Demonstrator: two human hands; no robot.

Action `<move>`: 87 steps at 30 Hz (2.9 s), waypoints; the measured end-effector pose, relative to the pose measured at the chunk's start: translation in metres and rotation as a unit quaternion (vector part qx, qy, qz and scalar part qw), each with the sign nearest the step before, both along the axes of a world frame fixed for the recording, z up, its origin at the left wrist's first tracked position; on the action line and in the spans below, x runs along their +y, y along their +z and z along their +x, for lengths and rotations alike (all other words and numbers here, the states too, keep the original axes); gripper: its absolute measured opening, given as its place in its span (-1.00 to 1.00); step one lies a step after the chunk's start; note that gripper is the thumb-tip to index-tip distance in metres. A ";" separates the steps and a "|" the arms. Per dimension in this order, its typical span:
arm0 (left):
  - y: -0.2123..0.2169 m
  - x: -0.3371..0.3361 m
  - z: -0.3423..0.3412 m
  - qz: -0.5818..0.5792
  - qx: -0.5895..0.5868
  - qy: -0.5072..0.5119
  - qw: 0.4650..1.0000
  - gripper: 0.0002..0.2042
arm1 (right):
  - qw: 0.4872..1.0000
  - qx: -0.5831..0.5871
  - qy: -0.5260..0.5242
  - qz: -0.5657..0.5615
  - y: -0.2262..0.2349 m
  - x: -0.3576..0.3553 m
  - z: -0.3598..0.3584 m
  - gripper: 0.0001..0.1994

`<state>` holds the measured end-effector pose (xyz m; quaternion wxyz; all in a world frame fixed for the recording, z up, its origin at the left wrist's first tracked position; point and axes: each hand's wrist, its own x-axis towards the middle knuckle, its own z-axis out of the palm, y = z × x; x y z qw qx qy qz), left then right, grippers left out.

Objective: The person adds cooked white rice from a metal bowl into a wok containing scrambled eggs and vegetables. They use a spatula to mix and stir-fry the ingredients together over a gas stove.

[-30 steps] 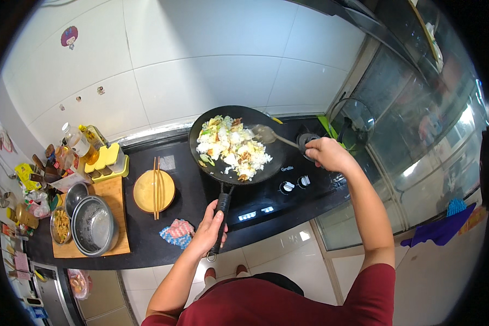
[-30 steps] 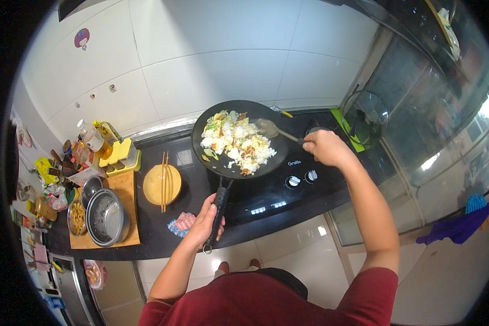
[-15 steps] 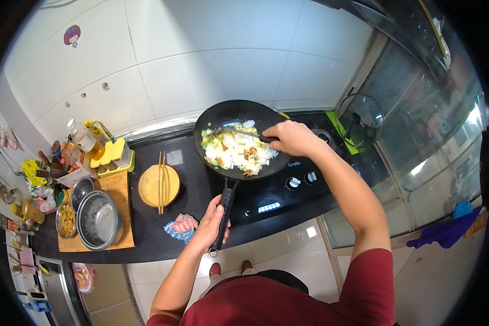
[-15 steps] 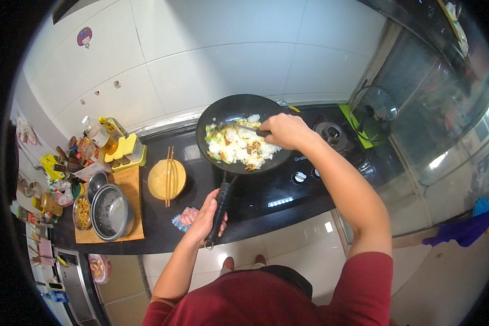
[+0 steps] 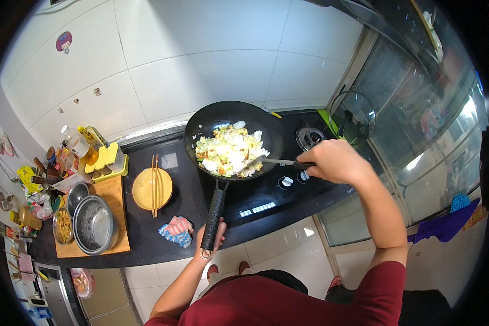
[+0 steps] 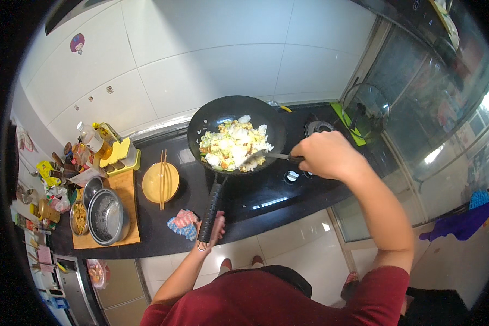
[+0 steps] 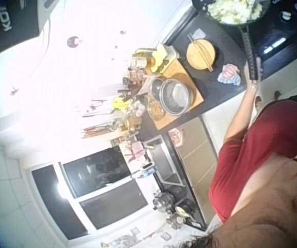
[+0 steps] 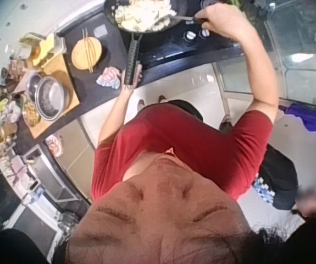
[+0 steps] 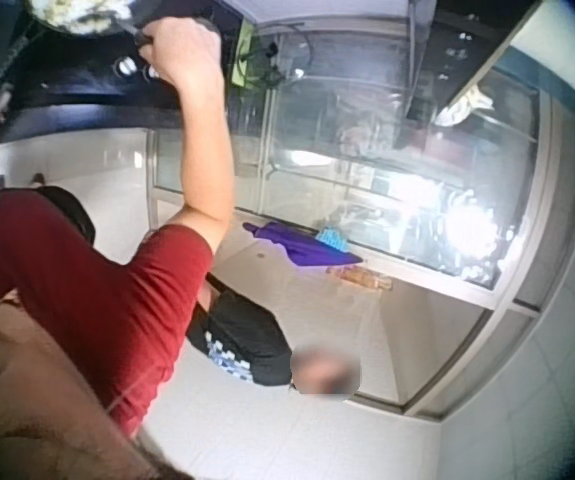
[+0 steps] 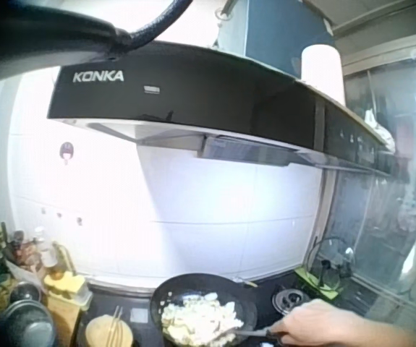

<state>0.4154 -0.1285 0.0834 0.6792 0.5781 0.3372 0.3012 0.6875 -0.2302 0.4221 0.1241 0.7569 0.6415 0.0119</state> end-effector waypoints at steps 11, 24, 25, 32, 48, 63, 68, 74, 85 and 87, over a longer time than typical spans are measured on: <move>0.007 -0.016 0.063 0.454 0.122 -0.011 0.883 -0.65 | 0.987 0.017 -0.042 0.151 -0.083 0.038 0.032 -0.75; -0.019 0.010 0.107 0.502 0.275 -0.023 0.819 -0.92 | 0.988 0.023 0.055 0.141 -0.079 0.010 0.029 -0.87; -0.021 0.012 0.112 0.513 0.302 -0.035 0.803 -0.95 | 0.985 0.001 0.042 0.165 -0.095 0.022 0.031 -0.85; -0.016 0.010 0.113 0.559 0.402 -0.076 0.721 -0.94 | 0.981 0.109 -0.058 0.149 -0.067 0.024 0.049 -0.72; 0.053 0.057 -0.050 0.129 0.067 0.145 0.979 -0.87 | 0.910 0.374 -0.100 0.150 -0.120 0.084 0.081 -0.67; 0.148 0.096 0.066 0.497 0.164 0.090 0.847 -0.78 | 0.997 0.023 0.008 0.079 -0.044 -0.025 -0.018 -0.72; 0.128 0.085 0.027 0.388 0.060 0.065 0.917 -0.80 | 0.985 0.041 -0.011 0.169 -0.119 0.011 -0.005 -0.87; 0.153 0.030 0.005 0.390 0.032 0.051 0.919 -0.79 | 0.924 0.235 -0.042 0.299 -0.140 -0.014 0.016 -0.74; 0.139 -0.115 0.030 0.542 0.025 -0.053 0.838 -0.76 | 0.938 0.106 -0.133 0.303 -0.301 -0.010 0.113 -0.73; 0.107 -0.134 0.042 0.510 0.073 -0.036 0.856 -0.78 | 0.949 0.106 -0.125 0.271 -0.319 0.005 0.122 -0.70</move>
